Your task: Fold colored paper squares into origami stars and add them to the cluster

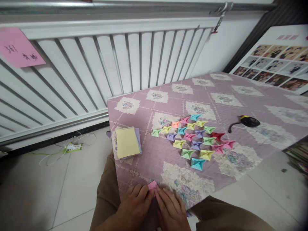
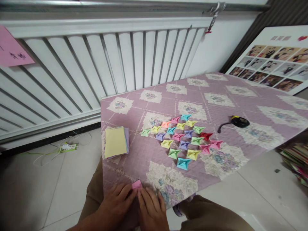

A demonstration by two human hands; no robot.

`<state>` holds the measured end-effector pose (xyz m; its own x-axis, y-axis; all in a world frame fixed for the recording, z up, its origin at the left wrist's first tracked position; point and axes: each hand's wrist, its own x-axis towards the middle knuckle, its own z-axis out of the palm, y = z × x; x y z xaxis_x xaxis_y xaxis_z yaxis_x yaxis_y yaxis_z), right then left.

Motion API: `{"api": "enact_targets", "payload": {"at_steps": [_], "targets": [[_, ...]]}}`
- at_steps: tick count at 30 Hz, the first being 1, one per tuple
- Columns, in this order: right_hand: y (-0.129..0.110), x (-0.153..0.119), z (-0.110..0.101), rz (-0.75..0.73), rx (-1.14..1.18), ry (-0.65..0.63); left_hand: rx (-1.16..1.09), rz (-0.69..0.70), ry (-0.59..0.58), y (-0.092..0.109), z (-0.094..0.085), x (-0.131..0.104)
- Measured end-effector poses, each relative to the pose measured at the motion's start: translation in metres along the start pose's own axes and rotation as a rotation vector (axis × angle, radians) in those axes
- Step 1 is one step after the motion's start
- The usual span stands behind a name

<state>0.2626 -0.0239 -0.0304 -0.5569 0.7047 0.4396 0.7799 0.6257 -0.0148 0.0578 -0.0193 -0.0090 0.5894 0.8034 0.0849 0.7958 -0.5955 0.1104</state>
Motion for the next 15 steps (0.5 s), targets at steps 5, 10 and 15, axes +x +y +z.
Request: {"api": "enact_targets", "payload": {"at_steps": [5, 10, 15], "targets": [[-0.005, 0.000, -0.002, -0.014, 0.008, -0.032, 0.022, 0.062, 0.051, -0.002, 0.006, -0.003], [-0.005, -0.007, -0.001, 0.014, -0.031, -0.031, 0.002, 0.005, 0.050, -0.003, 0.019, -0.009], [-0.003, -0.008, -0.002, 0.017, -0.057, -0.019, -0.064, -0.014, 0.072, -0.007, 0.006, -0.005]]}}
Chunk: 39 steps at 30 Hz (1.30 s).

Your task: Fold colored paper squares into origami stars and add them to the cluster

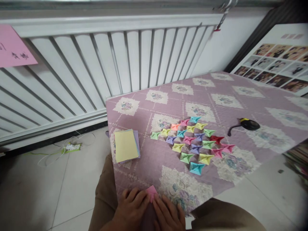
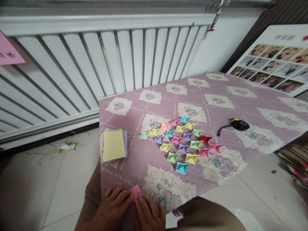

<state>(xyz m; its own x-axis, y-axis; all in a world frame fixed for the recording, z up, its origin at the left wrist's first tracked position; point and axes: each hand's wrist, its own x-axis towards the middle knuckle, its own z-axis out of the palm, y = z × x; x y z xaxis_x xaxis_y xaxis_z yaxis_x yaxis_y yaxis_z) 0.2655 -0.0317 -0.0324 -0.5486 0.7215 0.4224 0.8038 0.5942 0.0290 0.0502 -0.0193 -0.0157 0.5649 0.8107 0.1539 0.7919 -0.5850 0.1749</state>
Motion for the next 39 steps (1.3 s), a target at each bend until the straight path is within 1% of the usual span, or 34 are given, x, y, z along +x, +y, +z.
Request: {"api": "enact_targets", "payload": {"at_steps": [3, 4, 6, 8, 10, 12, 14, 19, 21, 23, 30, 35, 39], "targets": [[0.004, 0.009, -0.003, 0.009, 0.057, -0.004, -0.070, -0.026, 0.014, 0.000, -0.008, 0.006], [0.005, 0.013, -0.004, 0.040, 0.099, -0.019, -0.106, -0.059, 0.014, 0.000, -0.009, 0.009], [0.006, 0.023, -0.005, 0.149, 0.206, -0.075, -0.187, -0.154, 0.006, 0.002, -0.010, 0.016], [0.006, 0.035, -0.005, 0.293, 0.304, -0.131, -0.255, -0.254, -0.042, 0.003, -0.012, 0.026], [0.005, 0.045, -0.005, 0.406, 0.357, -0.162, -0.286, -0.345, -0.117, 0.004, -0.017, 0.037], [0.003, 0.053, -0.005, 0.478, 0.370, -0.167, -0.298, -0.429, -0.176, 0.004, -0.024, 0.047], [0.003, 0.058, -0.008, 0.516, 0.355, -0.173, -0.307, -0.473, -0.224, 0.005, -0.032, 0.054], [0.005, 0.064, -0.015, 0.526, 0.281, -0.262, -0.279, -0.462, -0.356, 0.004, -0.043, 0.066], [0.005, 0.065, -0.015, 0.540, 0.266, -0.273, -0.262, -0.453, -0.381, 0.003, -0.044, 0.069], [0.004, 0.065, -0.013, 0.556, 0.273, -0.266, -0.258, -0.452, -0.380, 0.003, -0.044, 0.070], [0.000, 0.060, -0.009, 0.597, 0.358, -0.173, -0.353, -0.457, -0.304, 0.006, -0.038, 0.065], [-0.001, 0.059, -0.010, 0.587, 0.462, -0.086, -0.341, -0.413, -0.350, 0.005, -0.038, 0.066], [-0.002, 0.058, -0.010, 0.573, 0.483, -0.052, -0.337, -0.372, -0.357, 0.003, -0.038, 0.067]]}}
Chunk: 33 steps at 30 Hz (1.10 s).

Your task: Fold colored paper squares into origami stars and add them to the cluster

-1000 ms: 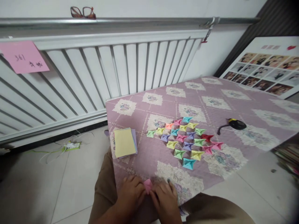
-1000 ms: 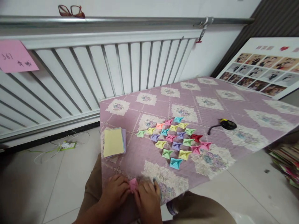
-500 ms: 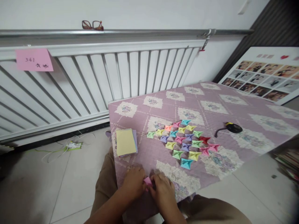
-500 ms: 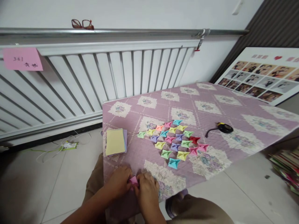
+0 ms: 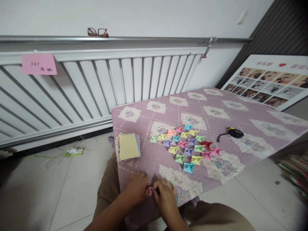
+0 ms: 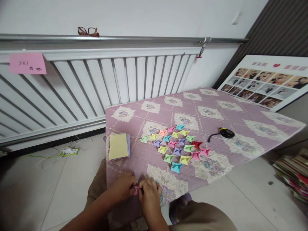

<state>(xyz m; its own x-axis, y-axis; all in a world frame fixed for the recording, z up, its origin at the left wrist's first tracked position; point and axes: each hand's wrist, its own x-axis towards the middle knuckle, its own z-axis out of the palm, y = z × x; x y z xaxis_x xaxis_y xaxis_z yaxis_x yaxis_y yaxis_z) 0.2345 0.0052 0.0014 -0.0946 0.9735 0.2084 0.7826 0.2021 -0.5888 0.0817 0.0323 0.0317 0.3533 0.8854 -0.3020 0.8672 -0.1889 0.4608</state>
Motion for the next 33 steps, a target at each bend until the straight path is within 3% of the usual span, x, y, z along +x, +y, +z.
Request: {"api": "enact_targets", "payload": {"at_steps": [5, 13, 20, 27, 33], "targets": [[0.002, -0.002, -0.001, -0.050, -0.014, -0.008, 0.001, 0.012, 0.013, 0.000, 0.001, -0.002], [0.003, 0.003, -0.004, -0.142, -0.055, -0.162, -0.046, 0.022, 0.028, -0.003, 0.003, -0.012], [-0.009, 0.020, -0.022, -0.278, -0.151, -0.101, 0.140, 0.120, 0.214, 0.000, -0.001, -0.014], [0.004, 0.016, -0.013, -0.379, -0.256, -0.076, 0.265, 0.222, 0.334, -0.010, 0.023, -0.011], [0.017, -0.002, -0.005, -0.289, -0.138, -0.139, 0.166, 0.112, 0.336, -0.013, 0.040, -0.020]]}}
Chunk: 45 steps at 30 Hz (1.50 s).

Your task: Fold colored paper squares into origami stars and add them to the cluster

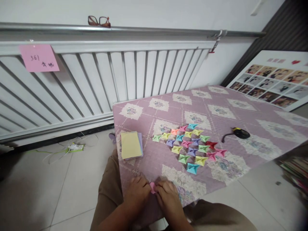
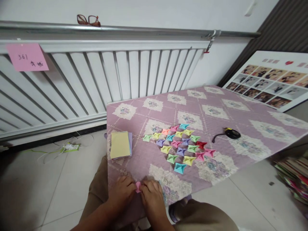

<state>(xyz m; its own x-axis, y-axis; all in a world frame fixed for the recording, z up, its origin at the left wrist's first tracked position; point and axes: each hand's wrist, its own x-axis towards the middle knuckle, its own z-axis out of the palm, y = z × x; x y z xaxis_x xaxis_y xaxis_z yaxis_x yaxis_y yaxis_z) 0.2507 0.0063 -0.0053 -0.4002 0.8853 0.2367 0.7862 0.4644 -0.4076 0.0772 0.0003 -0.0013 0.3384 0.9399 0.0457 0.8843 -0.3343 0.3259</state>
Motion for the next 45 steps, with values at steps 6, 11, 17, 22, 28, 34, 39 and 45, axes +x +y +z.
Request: {"api": "enact_targets", "payload": {"at_steps": [6, 11, 17, 22, 28, 34, 39, 45], "targets": [[-0.010, -0.006, 0.009, 0.143, -0.008, 0.117, -0.190, -0.171, -0.001, 0.002, -0.010, -0.004], [-0.012, -0.003, 0.011, 0.218, -0.028, 0.112, -0.192, -0.242, -0.041, 0.005, -0.016, 0.000], [-0.011, 0.000, 0.013, 0.254, -0.107, 0.122, -0.149, -0.276, -0.062, 0.006, -0.015, 0.006], [-0.013, 0.003, 0.010, 0.278, -0.152, 0.091, -0.089, -0.278, -0.087, 0.006, -0.016, 0.008], [-0.013, 0.005, 0.010, 0.282, -0.189, 0.092, -0.044, -0.278, -0.106, 0.005, -0.018, 0.012], [-0.012, 0.004, 0.013, 0.293, -0.195, 0.094, -0.041, -0.270, -0.113, 0.004, -0.017, 0.014], [-0.012, 0.005, 0.012, 0.314, -0.190, 0.084, -0.057, -0.259, -0.114, 0.002, -0.017, 0.013], [-0.014, 0.007, 0.009, 0.328, -0.123, 0.099, -0.080, -0.237, -0.099, -0.002, -0.013, 0.013]]}}
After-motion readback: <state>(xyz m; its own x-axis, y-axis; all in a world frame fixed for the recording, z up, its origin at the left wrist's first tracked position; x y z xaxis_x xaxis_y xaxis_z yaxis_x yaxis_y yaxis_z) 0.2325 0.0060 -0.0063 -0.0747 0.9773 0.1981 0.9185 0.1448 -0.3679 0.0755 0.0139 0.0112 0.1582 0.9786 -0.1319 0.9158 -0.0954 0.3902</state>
